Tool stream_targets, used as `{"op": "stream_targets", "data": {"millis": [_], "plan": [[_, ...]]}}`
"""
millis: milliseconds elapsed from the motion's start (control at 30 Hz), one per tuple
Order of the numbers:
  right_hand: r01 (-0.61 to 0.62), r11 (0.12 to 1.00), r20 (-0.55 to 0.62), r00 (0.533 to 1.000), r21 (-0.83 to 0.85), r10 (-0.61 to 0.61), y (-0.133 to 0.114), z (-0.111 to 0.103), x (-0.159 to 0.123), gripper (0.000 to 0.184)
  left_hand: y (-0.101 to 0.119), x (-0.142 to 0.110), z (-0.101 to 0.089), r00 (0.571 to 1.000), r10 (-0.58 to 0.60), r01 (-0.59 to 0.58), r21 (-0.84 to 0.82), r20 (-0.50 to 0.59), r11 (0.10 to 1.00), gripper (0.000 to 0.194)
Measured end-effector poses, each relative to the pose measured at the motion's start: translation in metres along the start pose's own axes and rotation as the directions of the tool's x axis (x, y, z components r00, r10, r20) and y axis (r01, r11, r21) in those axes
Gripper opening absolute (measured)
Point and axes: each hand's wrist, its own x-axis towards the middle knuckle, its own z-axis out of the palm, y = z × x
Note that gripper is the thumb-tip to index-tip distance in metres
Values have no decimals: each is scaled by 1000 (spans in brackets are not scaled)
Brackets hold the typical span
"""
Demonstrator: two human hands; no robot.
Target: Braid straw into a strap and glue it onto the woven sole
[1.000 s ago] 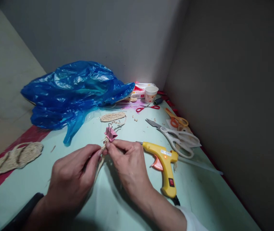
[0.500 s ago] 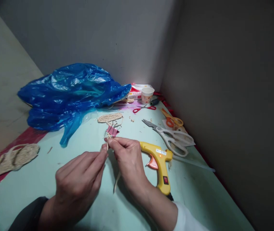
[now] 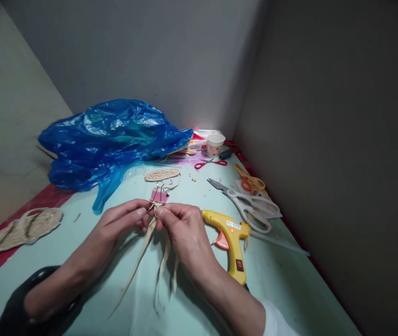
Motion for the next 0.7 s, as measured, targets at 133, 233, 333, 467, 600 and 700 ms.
{"op": "stream_targets", "data": {"millis": [133, 233, 333, 467, 600, 700], "plan": [[14, 1000, 71, 997, -21, -13, 0, 7, -3, 34, -9, 7, 3, 972, -125, 195, -393, 197, 898, 34], [70, 997, 136, 989, -42, -63, -2, 9, -4, 33, -14, 6, 10, 973, -160, 225, -528, 167, 819, 33], [160, 979, 213, 968, -127, -130, -3, 10, -5, 29, -14, 5, 13, 972, -201, 235, -612, 124, 756, 24], [246, 909, 161, 966, -337, -202, 1, 10, -9, 23, -15, 6, 15, 969, -227, 236, -624, 96, 745, 25], [253, 833, 138, 967, -492, -212, 5, 10, -10, 19, -23, 10, 15, 964, -228, 264, -572, 135, 777, 30], [166, 828, 102, 986, -535, -132, 10, 11, -6, 20, -31, 10, 16, 958, -250, 286, -537, 141, 793, 32]]}}
